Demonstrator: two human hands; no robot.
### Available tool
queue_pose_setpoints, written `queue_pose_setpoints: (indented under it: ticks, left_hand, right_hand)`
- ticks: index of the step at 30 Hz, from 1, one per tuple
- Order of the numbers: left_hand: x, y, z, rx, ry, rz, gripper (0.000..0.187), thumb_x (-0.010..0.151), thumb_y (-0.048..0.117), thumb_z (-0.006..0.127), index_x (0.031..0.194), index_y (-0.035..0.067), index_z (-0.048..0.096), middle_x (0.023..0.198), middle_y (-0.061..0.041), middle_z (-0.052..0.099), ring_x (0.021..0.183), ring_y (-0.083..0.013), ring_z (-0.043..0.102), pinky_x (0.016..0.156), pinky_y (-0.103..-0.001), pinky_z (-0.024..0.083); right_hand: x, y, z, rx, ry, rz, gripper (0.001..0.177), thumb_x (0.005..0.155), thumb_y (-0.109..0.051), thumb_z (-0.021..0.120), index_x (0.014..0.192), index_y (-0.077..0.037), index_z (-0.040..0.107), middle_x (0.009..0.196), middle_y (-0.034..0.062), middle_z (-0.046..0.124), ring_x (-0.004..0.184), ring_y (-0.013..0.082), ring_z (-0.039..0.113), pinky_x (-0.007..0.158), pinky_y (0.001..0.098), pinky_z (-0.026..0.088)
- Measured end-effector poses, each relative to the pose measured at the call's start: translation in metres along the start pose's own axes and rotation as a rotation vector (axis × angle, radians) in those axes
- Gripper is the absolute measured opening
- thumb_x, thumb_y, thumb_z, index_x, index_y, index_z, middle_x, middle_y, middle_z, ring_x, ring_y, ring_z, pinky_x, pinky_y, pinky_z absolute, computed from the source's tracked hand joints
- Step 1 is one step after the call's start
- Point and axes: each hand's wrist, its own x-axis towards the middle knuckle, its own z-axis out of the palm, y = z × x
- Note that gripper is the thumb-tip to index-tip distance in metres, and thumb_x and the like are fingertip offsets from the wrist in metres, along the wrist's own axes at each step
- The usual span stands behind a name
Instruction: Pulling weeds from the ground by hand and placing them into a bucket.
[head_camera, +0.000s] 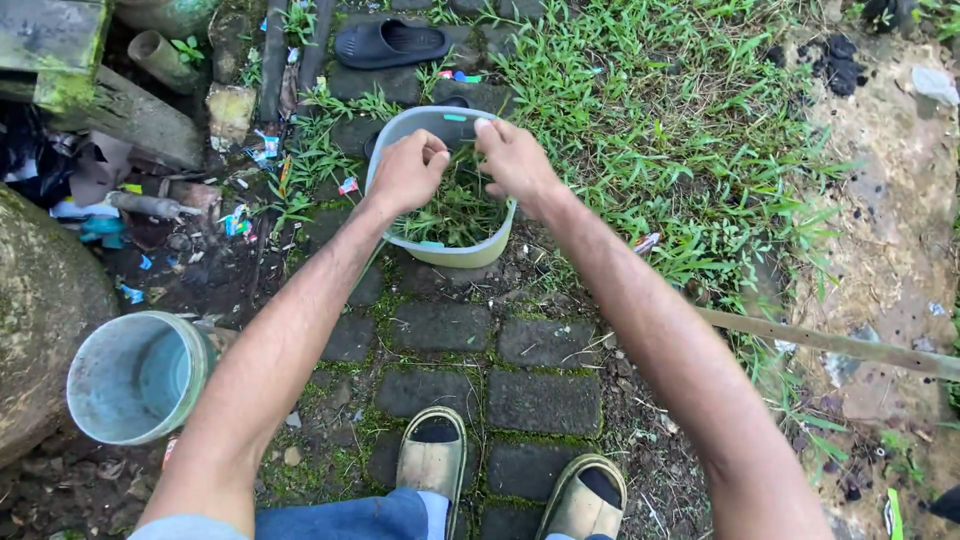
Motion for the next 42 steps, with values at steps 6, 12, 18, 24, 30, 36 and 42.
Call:
queue_pose_setpoints:
  ticks: [6,12,18,24,30,36,42]
  left_hand:
    - [-0.022,0.058,0.017,-0.003,-0.1,0.166,0.024,0.094,0.027,0.069,0.097,0.003,0.071,0.09,-0.015,0.076,0.084,-0.0284,0.075,0.078,-0.042,0.058]
    - [-0.057,0.121,0.077,0.22,-0.509,0.255,0.035,0.093,0.04,0.069,0.085,0.006,0.073,0.076,-0.015,0.074,0.073,-0.031,0.073,0.073,-0.044,0.058]
    - [-0.09,0.152,0.15,0.469,-0.776,0.496,0.029,0.094,0.035,0.065,0.094,0.008,0.072,0.085,-0.015,0.074,0.085,-0.0338,0.072,0.079,-0.049,0.057]
    - [-0.109,0.123,0.222,0.761,-0.937,0.637,0.02,0.097,0.022,0.061,0.099,0.005,0.072,0.101,-0.015,0.074,0.096,-0.0301,0.074,0.087,-0.048,0.058]
    - [-0.107,0.091,0.248,0.712,-0.807,0.692,0.021,0.085,0.018,0.067,0.102,0.006,0.071,0.106,-0.013,0.072,0.107,-0.032,0.068,0.089,-0.052,0.054]
    - [-0.098,0.087,0.257,0.539,-0.82,0.384,0.022,0.096,0.021,0.06,0.111,0.011,0.072,0.114,-0.011,0.071,0.111,-0.0322,0.069,0.098,-0.047,0.055]
    - [-0.118,0.078,0.295,0.431,-0.81,0.385,0.035,0.097,0.029,0.06,0.127,0.011,0.064,0.121,-0.013,0.068,0.115,-0.031,0.065,0.099,-0.047,0.053]
  right_hand:
    - [-0.027,0.019,-0.074,-0.289,-0.061,-0.064,0.039,0.102,-0.03,0.055,0.13,-0.005,0.066,0.111,0.0065,0.075,0.091,0.0133,0.073,0.072,0.0339,0.064]
    - [-0.123,0.065,-0.142,-0.569,-0.203,0.093,0.031,0.099,-0.019,0.056,0.124,-0.006,0.068,0.098,0.0054,0.077,0.079,0.0142,0.073,0.065,0.0305,0.062]
    - [-0.195,0.151,-0.189,-0.603,-0.429,0.288,0.025,0.098,-0.011,0.052,0.114,-0.005,0.071,0.099,0.0067,0.078,0.083,0.0115,0.075,0.07,0.0291,0.065]
    - [-0.21,0.257,-0.204,-0.821,-0.504,0.254,0.028,0.095,-0.012,0.053,0.116,-0.01,0.072,0.099,0.0099,0.081,0.089,0.0181,0.08,0.09,0.0341,0.06]
    - [-0.177,0.325,-0.21,-0.792,-0.231,0.145,0.03,0.09,-0.011,0.055,0.116,-0.003,0.068,0.104,0.0182,0.077,0.095,0.031,0.074,0.09,0.0419,0.058]
    - [-0.113,0.414,-0.225,-0.956,-0.184,-0.265,0.021,0.09,-0.017,0.061,0.1,-0.007,0.077,0.138,0.0166,0.066,0.092,0.0332,0.075,0.084,0.0419,0.061]
    - [-0.118,0.364,-0.223,-0.681,-0.106,0.226,0.032,0.097,-0.013,0.054,0.124,-0.007,0.07,0.101,0.0164,0.079,0.088,0.0219,0.074,0.082,0.0405,0.061]
